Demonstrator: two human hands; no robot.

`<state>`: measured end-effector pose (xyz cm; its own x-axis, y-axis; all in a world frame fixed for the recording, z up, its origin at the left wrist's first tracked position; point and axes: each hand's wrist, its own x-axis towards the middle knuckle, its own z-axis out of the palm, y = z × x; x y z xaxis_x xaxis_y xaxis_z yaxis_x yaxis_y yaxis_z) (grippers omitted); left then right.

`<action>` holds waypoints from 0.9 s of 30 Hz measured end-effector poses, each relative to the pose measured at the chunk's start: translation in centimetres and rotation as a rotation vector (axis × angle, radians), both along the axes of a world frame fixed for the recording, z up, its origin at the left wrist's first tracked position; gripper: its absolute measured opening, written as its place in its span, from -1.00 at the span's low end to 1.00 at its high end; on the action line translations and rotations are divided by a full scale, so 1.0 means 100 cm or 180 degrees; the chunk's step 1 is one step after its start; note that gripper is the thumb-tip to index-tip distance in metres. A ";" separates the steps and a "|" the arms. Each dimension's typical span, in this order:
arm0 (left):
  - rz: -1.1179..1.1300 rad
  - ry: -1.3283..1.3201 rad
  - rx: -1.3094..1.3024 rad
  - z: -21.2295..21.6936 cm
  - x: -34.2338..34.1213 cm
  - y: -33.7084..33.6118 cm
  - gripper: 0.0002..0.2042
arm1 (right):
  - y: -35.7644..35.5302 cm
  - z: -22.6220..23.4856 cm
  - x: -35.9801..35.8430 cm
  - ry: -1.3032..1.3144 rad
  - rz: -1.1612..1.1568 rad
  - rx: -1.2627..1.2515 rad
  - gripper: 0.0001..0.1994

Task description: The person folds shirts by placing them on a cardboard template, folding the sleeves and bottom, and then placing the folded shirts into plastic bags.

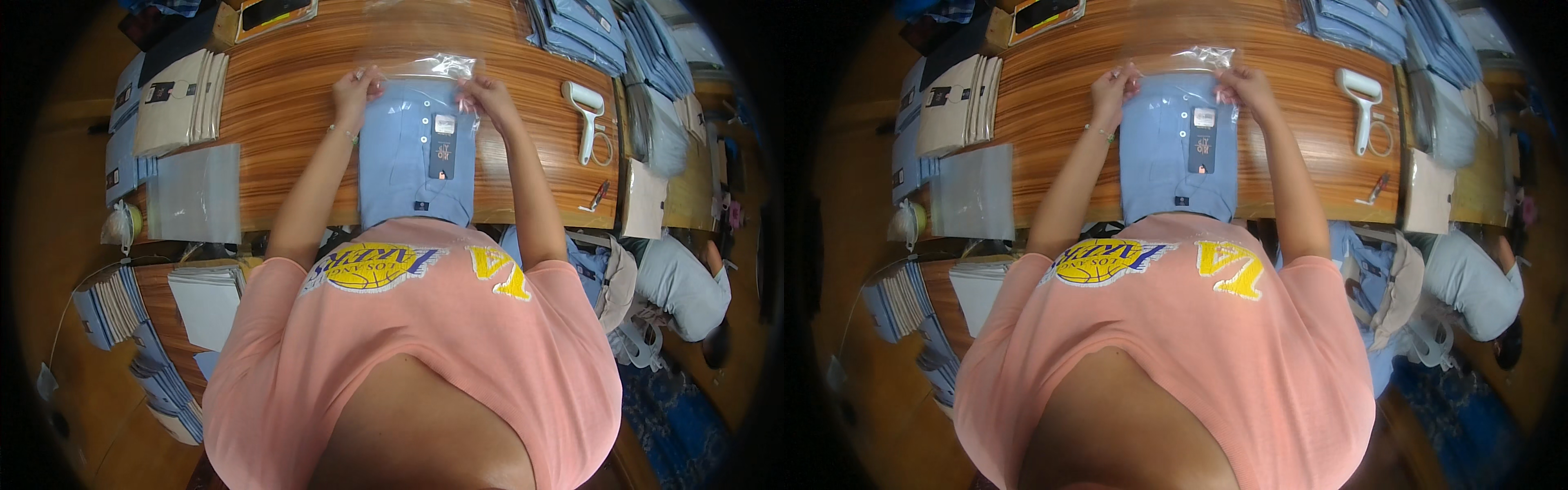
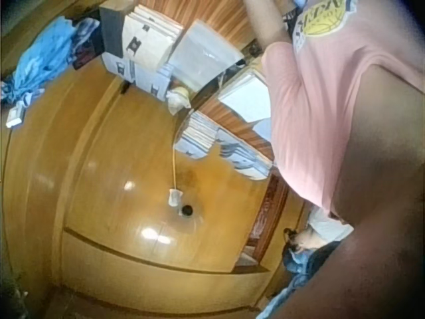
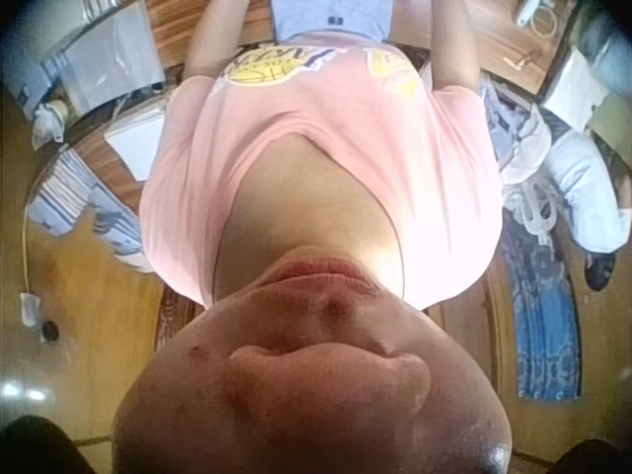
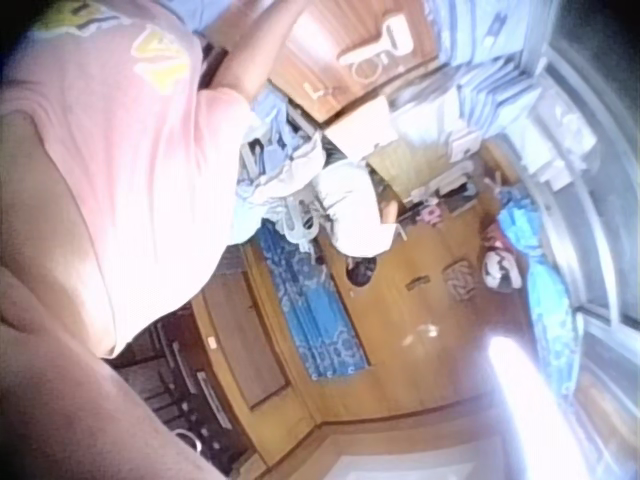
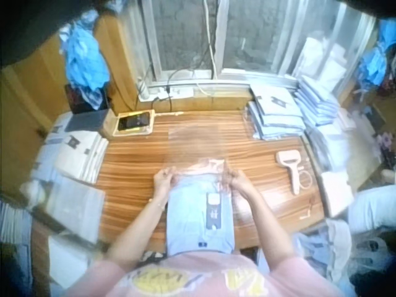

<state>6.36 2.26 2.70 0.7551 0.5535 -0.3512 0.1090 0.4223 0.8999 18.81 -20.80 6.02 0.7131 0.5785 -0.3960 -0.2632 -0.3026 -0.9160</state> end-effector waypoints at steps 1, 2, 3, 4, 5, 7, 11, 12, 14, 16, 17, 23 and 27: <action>0.0081 0.0026 0.0066 0.001 0.001 0.002 -0.80 | 0.001 0.001 -0.001 0.0086 0.0075 0.0120 -0.80; -0.0045 -0.0022 -0.0135 0.001 0.000 0.007 -0.81 | -0.001 0.004 -0.003 0.0191 0.0137 0.0170 -0.80; -0.0169 -0.0070 -0.0336 0.002 -0.005 0.013 -0.82 | -0.004 0.007 -0.005 0.0297 0.0201 0.0220 -0.80; -0.0285 -0.0115 -0.0539 0.009 -0.012 0.017 -0.83 | -0.008 0.012 -0.007 0.0408 0.0272 0.0268 -0.81; -0.0580 -0.0396 -0.0876 0.020 -0.015 0.021 -0.84 | -0.012 0.018 -0.006 0.0321 0.0196 0.0213 -0.81; -0.0938 -0.0255 -0.0585 0.053 -0.023 0.027 -0.80 | -0.018 0.032 0.001 0.0135 0.0037 0.0120 -0.82; -0.1327 0.0393 0.1185 0.037 -0.008 0.047 -0.75 | -0.002 0.020 0.016 -0.0137 -0.0106 0.0052 -0.85; -0.1346 0.0546 0.1788 0.022 0.002 0.049 -0.76 | 0.002 0.005 0.026 -0.0281 -0.0035 -0.0199 -0.86; -0.1092 0.0495 0.2698 -0.005 0.015 0.045 -0.79 | 0.008 -0.031 0.044 -0.0565 0.0096 -0.0710 -0.87; -0.1189 0.0815 0.3076 -0.007 0.016 0.045 -0.76 | 0.004 -0.052 0.053 -0.0302 0.0111 -0.0449 -0.87; -0.1304 0.0785 0.2553 -0.009 0.015 0.050 -0.75 | 0.001 -0.042 0.050 -0.0090 0.0190 -0.0558 -0.87; -0.2138 0.0532 0.1571 -0.005 0.012 0.060 -0.69 | -0.005 -0.057 0.067 -0.0226 0.0461 -0.0610 -0.80; -0.2451 0.0611 0.1463 0.003 0.004 0.069 -0.59 | -0.001 -0.039 0.069 0.0287 0.1012 -0.0913 -0.73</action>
